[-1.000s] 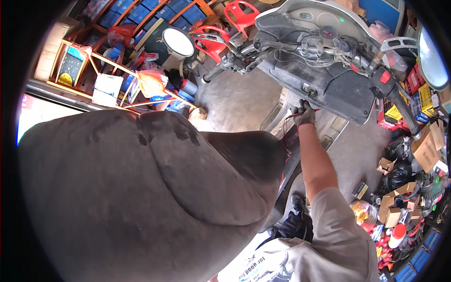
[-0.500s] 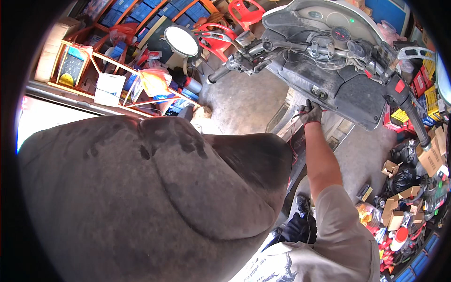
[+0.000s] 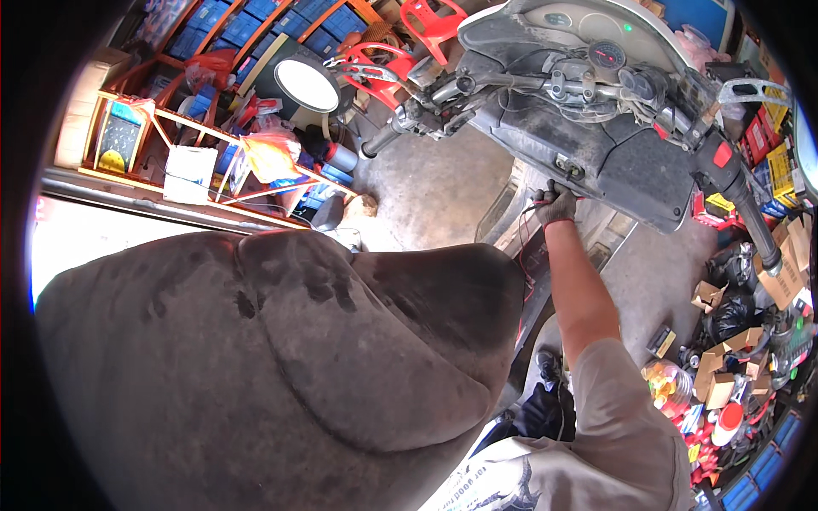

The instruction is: Testing the electrical system of a scooter with a multimeter.

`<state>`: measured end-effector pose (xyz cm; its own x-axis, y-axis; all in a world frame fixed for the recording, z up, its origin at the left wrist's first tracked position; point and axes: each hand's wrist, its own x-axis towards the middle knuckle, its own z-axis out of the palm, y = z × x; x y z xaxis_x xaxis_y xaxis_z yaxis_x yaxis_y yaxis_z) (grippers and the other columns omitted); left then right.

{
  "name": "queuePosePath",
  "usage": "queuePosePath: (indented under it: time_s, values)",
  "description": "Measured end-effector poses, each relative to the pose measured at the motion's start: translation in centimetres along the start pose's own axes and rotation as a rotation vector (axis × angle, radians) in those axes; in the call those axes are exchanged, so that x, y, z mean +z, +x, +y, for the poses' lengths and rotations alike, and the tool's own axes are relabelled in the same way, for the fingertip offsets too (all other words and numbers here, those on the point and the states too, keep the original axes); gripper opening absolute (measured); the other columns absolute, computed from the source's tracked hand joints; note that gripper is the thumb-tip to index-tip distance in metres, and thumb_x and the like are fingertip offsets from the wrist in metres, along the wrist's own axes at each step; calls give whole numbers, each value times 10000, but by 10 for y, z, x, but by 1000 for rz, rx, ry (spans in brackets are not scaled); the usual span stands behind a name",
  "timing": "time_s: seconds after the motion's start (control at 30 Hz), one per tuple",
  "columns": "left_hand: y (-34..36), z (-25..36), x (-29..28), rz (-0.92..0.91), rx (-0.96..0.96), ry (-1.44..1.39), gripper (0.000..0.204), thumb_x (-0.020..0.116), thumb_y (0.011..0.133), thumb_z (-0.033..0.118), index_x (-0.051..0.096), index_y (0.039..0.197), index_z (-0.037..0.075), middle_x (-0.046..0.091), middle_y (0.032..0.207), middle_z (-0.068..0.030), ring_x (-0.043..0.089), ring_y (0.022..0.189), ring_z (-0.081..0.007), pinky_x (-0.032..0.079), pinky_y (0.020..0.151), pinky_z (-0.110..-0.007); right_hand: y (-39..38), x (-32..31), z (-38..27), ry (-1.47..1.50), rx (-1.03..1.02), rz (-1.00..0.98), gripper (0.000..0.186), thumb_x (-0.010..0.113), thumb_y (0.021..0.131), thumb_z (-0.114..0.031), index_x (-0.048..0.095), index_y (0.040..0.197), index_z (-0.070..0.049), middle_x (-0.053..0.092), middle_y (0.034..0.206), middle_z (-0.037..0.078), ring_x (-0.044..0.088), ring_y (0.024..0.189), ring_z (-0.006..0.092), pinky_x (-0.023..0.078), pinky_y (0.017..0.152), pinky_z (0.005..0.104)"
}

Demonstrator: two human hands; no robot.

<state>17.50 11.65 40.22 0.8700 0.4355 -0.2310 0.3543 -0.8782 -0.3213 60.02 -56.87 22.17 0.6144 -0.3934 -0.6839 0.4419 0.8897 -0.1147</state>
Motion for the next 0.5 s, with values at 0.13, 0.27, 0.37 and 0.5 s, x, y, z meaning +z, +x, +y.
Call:
queuePosePath:
  time_s: [0.13, 0.27, 0.37, 0.5]
  values:
    - [2, 0, -3, 7, -16, 13, 542, 703, 759, 367, 565, 1210, 100, 541, 1230, -160, 413, 1236, -333, 193, 1112, -489, -14, 11, 8, 34, -31, 30, 105, 485, 931, -100, 589, 921, -106, 609, 741, 16, 355, 422, 120, 414, 566, 376]
    - [-7, -5, -3, 17, -51, 16, 528, 702, 760, 371, 575, 1196, 102, 551, 1213, -158, 424, 1223, -330, 195, 1108, -492, -39, 15, 12, -62, -4, 74, 107, 489, 945, -118, 572, 1011, -131, 641, 815, 29, 436, 467, 119, 432, 601, 388]
    - [-2, 7, 4, 18, -40, -6, 517, 701, 761, 374, 582, 1185, 103, 559, 1201, -156, 433, 1214, -327, 197, 1104, -494, -37, -14, -5, -149, 77, -64, 81, 490, 950, -133, 571, 957, -126, 616, 755, 4, 443, 476, 123, 423, 563, 353]
    - [-11, 5, 7, 36, -54, -15, 504, 699, 762, 378, 591, 1171, 105, 569, 1184, -154, 445, 1201, -323, 199, 1100, -497, -68, -62, 1, -347, 65, -278, 120, 477, 946, -133, 575, 878, -126, 572, 689, -14, 422, 467, 118, 394, 492, 326]
